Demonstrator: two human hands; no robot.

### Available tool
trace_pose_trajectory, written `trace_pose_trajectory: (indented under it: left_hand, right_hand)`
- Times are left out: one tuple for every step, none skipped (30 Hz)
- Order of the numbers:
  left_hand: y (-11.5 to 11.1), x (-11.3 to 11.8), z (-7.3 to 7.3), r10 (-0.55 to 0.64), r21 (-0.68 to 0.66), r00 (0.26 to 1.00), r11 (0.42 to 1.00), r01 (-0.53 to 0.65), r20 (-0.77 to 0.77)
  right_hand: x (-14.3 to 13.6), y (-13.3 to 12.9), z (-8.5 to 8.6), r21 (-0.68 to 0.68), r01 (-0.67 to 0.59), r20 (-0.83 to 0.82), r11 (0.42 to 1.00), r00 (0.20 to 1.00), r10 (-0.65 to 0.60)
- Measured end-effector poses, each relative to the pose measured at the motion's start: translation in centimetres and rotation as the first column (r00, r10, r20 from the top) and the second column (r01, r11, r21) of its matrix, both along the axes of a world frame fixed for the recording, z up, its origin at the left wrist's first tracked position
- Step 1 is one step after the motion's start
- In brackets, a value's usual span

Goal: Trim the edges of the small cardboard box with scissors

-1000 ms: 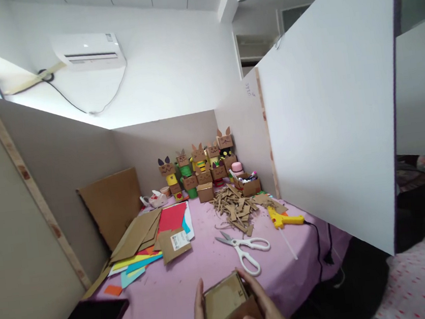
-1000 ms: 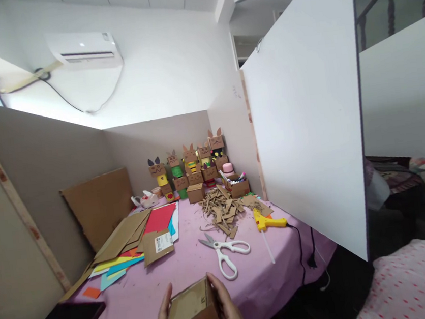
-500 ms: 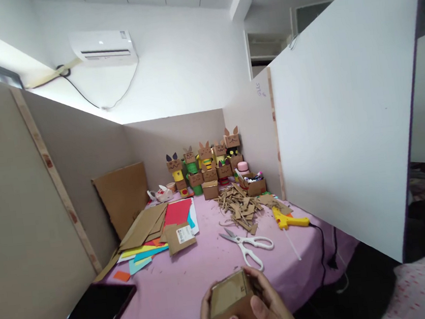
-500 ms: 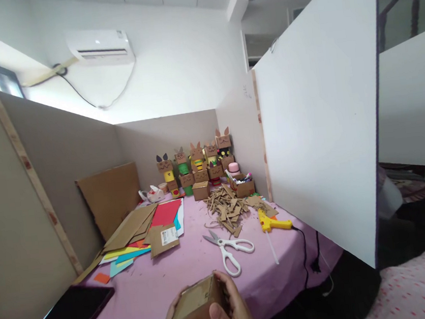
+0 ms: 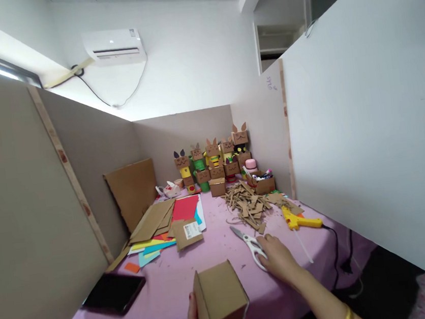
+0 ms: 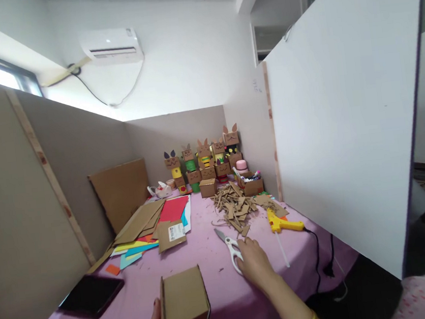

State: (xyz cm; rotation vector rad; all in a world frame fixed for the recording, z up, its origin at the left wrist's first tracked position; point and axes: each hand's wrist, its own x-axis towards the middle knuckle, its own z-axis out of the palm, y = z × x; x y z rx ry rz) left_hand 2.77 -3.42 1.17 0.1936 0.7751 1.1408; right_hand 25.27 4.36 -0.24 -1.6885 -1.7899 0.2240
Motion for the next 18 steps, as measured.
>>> trace_pose_trajectory:
  left_hand:
    - [0.1,-0.1,-0.4,-0.014,-0.001,0.999,1.000,0.014,0.035]
    - [0.1,-0.1,-0.8,-0.034,0.003,0.997,0.999,0.034,0.074]
    - [0.3,-0.2,-1.1,-0.063,0.010,0.992,0.998,0.062,0.111]
    - [0.4,-0.3,-1.4,-0.095,0.018,0.986,0.995,0.094,0.140]
    - [0.6,-0.5,-1.7,-0.127,0.024,0.979,0.992,0.124,0.158]
    - [0.9,-0.6,-2.0,-0.150,0.026,0.974,0.989,0.148,0.169]
    - [1.1,-0.7,-2.2,-0.162,0.024,0.971,0.987,0.160,0.176]
    - [1.3,-0.8,-2.3,-0.164,0.017,0.969,0.986,0.164,0.184]
    - [1.5,-0.9,-2.4,-0.166,0.011,0.967,0.986,0.167,0.193]
    - [1.6,-1.0,-2.5,-0.170,0.010,0.964,0.985,0.172,0.202]
    - [1.6,-1.1,-2.5,-0.181,0.019,0.960,0.983,0.182,0.214]
    - [1.4,-1.1,-2.5,-0.198,0.038,0.953,0.980,0.195,0.228]
    - [1.2,-1.1,-2.5,-0.218,0.066,0.945,0.976,0.207,0.243]
    - [0.9,-1.0,-2.4,-0.236,0.100,0.936,0.971,0.218,0.260]
    - [0.6,-1.0,-2.2,-0.253,0.133,0.926,0.966,0.223,0.280]
    - [0.2,-0.9,-2.1,-0.263,0.162,0.916,0.961,0.223,0.302]
    - [-0.1,-0.8,-1.9,-0.275,0.181,0.905,0.957,0.226,0.324]
    - [-0.4,-0.7,-1.8,-0.281,0.190,0.895,0.955,0.226,0.346]
  right_hand:
    - [0.0,0.0,-0.3,0.007,-0.006,-0.022,1.000,1.000,0.006]
    - [0.0,0.0,-0.5,0.018,-0.012,-0.053,1.000,0.998,0.013]
    - [0.1,0.0,-0.6,0.034,-0.019,-0.093,0.999,0.995,0.022]
    - [0.2,-0.1,-0.8,0.055,-0.024,-0.141,0.998,0.990,0.031]
    - [0.3,-0.2,-0.9,0.079,-0.023,-0.196,0.997,0.980,0.039]
    - [0.3,-0.4,-1.1,0.105,-0.016,-0.260,0.994,0.965,0.043]
    - [0.3,-0.7,-1.3,0.131,0.000,-0.331,0.991,0.943,0.043]
    - [0.3,-1.1,-1.4,0.154,0.025,-0.401,0.988,0.915,0.040]
    - [0.1,-1.6,-1.6,0.171,0.055,-0.462,0.984,0.886,0.031]
    - [-0.2,-2.3,-1.8,0.178,0.083,-0.542,0.981,0.840,0.027]
    - [-0.6,-3.1,-1.9,0.171,0.101,-0.617,0.980,0.787,0.026]
    - [-0.9,-4.1,-2.0,0.151,0.104,-0.708,0.983,0.706,0.035]
    - [-1.3,-5.1,-1.9,0.111,0.060,-0.869,0.992,0.489,0.068]
    - [-1.6,-6.2,-1.8,0.079,-0.012,-0.962,0.997,0.261,0.079]
    - [-1.8,-7.3,-1.5,0.067,-0.083,-0.994,0.994,0.080,0.074]
    - [-1.9,-8.4,-1.2,0.040,-0.144,-0.998,0.989,-0.043,0.035]
    - [-1.9,-9.2,-0.9,0.027,-0.230,-0.996,0.973,-0.084,0.008]
    - [-1.9,-9.9,-0.7,0.034,-0.271,-0.997,0.962,-0.077,0.013]
